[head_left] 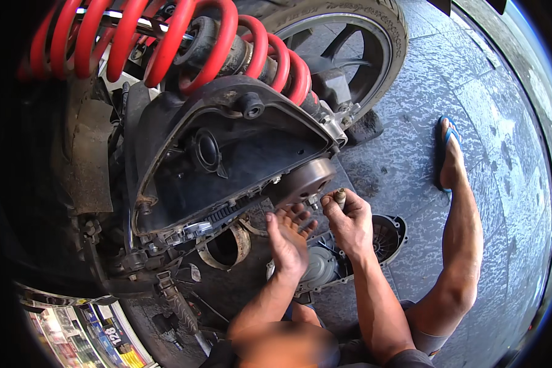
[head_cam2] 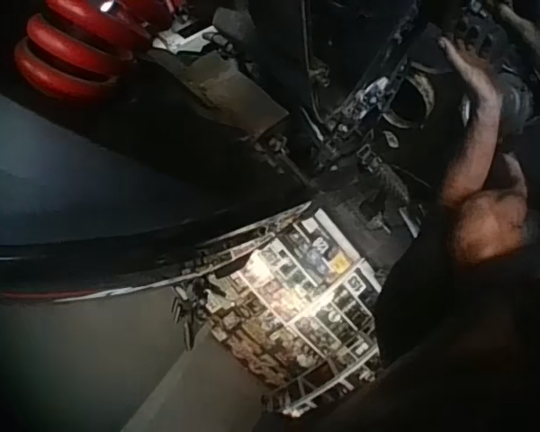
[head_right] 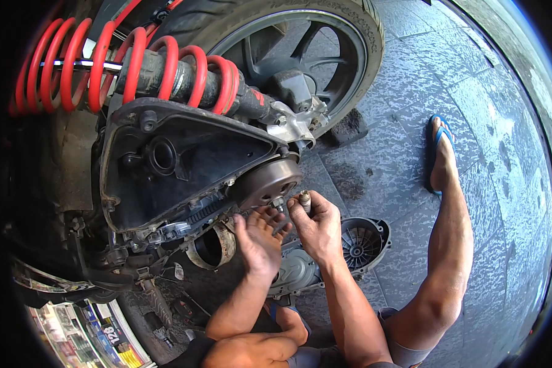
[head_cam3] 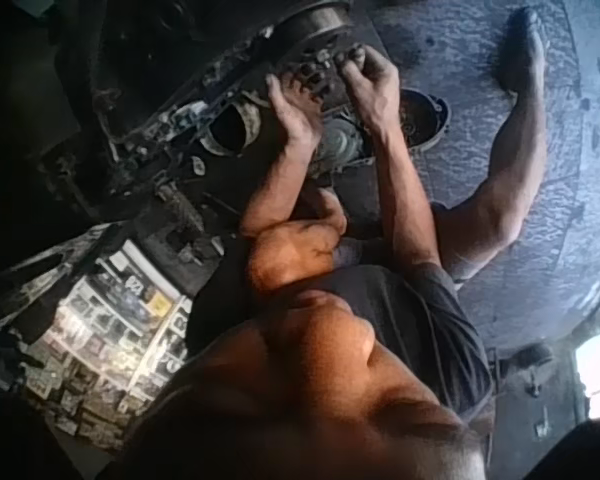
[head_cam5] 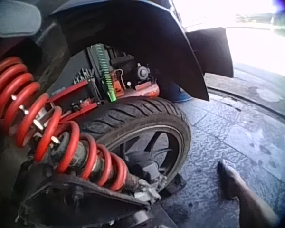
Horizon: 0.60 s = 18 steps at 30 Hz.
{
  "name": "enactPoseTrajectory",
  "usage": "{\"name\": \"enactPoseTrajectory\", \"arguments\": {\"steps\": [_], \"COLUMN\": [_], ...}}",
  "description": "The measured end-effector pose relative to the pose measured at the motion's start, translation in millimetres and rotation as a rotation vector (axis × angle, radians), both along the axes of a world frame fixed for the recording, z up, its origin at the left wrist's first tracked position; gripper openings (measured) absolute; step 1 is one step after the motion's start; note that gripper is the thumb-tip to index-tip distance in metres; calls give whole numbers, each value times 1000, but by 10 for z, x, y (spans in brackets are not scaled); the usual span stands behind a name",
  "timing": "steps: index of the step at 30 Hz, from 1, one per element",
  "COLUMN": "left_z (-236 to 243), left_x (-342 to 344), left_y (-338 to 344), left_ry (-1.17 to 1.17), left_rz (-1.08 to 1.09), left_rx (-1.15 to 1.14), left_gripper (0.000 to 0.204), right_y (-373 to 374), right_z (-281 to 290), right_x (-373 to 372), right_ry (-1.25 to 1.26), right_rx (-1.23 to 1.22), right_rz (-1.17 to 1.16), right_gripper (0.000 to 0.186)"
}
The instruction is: The person installs metal rollers into a component by hand, fits the engine cover onto the motorcycle, and tightens the bolts using a T-handle wrench.
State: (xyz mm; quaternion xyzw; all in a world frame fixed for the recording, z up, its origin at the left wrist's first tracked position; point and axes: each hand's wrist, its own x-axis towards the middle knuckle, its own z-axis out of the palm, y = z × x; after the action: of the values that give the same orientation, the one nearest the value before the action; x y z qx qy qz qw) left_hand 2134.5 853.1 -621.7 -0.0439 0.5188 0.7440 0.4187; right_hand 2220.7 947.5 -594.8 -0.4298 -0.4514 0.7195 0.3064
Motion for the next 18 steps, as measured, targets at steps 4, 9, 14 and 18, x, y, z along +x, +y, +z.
{"name": "enactPoseTrajectory", "arguments": {"steps": [4,9,14,18], "left_z": [409,468,103,-18], "left_x": [-95,-126,-106,-120], "left_y": [117,229,234,123], "left_ry": [69,26,-264,-285], "left_rz": [-95,-214,-223,-117], "left_rx": [7,-61,185,-128], "left_gripper": [90,97,107,81], "right_y": [-17,-5,23,40], "right_z": [8,24,5,-40], "right_x": [-5,-8,4,34], "right_ry": [3,100,143,209], "right_rx": [3,-28,-108,-192], "right_rz": [28,12,-5,27], "right_gripper": [12,12,15,17]}}
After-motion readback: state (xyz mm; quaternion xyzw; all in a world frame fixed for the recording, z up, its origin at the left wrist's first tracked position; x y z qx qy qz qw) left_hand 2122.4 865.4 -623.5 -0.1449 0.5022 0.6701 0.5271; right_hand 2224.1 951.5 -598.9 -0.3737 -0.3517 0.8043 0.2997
